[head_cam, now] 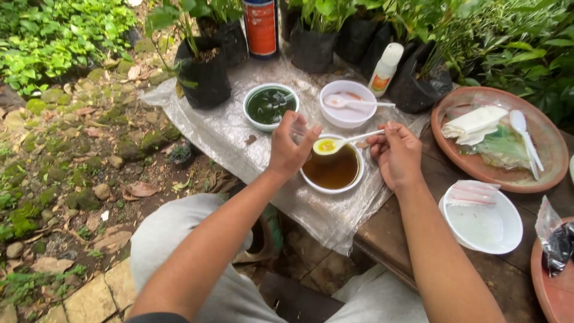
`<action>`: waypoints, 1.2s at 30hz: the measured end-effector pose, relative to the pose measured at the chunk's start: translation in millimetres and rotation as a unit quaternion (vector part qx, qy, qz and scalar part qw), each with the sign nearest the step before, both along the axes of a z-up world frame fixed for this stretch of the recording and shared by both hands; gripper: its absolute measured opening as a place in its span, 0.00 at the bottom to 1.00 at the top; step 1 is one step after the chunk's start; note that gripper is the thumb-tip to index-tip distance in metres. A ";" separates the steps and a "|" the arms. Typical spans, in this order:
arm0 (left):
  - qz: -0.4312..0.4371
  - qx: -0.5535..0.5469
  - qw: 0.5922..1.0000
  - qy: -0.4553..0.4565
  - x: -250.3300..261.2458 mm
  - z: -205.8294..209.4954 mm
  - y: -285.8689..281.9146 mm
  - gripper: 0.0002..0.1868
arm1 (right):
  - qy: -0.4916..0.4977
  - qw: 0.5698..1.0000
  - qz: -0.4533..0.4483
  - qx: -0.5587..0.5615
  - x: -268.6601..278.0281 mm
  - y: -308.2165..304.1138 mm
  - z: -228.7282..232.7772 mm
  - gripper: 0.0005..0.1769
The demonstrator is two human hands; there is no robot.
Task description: The person uses a small plastic cup and a spoon to transfer a yellow liquid from the cup into a bowl of dark brown liquid, repeating the process.
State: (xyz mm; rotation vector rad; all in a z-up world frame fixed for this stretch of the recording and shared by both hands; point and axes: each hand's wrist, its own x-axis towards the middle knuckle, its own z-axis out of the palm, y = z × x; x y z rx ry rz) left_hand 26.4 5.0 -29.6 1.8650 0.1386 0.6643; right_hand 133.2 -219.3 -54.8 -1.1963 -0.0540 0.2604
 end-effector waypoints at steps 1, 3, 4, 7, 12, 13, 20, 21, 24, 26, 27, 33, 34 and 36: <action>-0.003 0.003 1.000 -0.008 -2.3 4.3 1.2 0.28 | -0.008 1.000 -0.003 0.003 0.1 0.1 -1.7 0.08; -0.039 0.065 0.997 0.024 -4.4 13.2 0.8 0.26 | -0.002 1.000 -0.004 0.001 0.9 -3.7 -4.4 0.08; -0.047 0.067 0.997 0.016 -3.0 22.8 4.0 0.26 | -0.009 1.000 -0.013 0.002 2.3 -4.4 -2.9 0.08; -0.116 0.117 0.985 0.054 -5.5 38.1 16.4 0.28 | -0.006 1.000 -0.013 0.004 5.2 -4.2 -3.6 0.08; -0.179 0.111 0.971 0.110 -5.6 53.7 29.8 0.31 | -0.010 0.999 -0.038 -0.025 13.6 -5.1 9.8 0.10; -0.181 0.113 0.971 0.106 -2.5 51.0 29.7 0.31 | -0.014 0.999 -0.041 -0.024 15.3 -4.2 18.5 0.10; -0.190 0.070 0.971 0.124 3.2 43.1 27.2 0.34 | -0.029 0.998 -0.035 -0.036 28.2 -4.4 75.2 0.09; -0.190 0.074 0.971 0.125 4.1 41.1 26.9 0.35 | -0.032 0.998 -0.035 -0.038 30.9 -6.4 81.0 0.10; -0.203 0.054 0.966 0.148 2.4 53.2 26.7 0.36 | -0.038 0.998 -0.030 -0.038 30.9 -4.3 98.9 0.10; -0.200 0.050 0.968 0.145 2.1 55.1 23.3 0.36 | -0.057 0.997 -0.021 -0.040 25.3 0.8 108.9 0.10; -0.197 0.045 0.968 0.145 0.9 55.6 21.8 0.36 | -0.073 0.996 -0.013 -0.044 21.6 3.6 113.2 0.10; -0.209 0.041 0.964 0.161 -3.7 71.0 22.0 0.33 | -0.196 0.969 0.022 -0.147 -2.0 24.1 146.2 0.12; -0.206 0.043 0.965 0.159 -4.2 72.1 21.2 0.33 | -0.200 0.969 0.025 -0.145 -5.7 27.2 150.8 0.12; -0.200 0.055 0.966 0.157 -5.6 74.4 21.6 0.33 | -0.273 0.943 0.034 -0.184 -12.8 35.6 160.1 0.09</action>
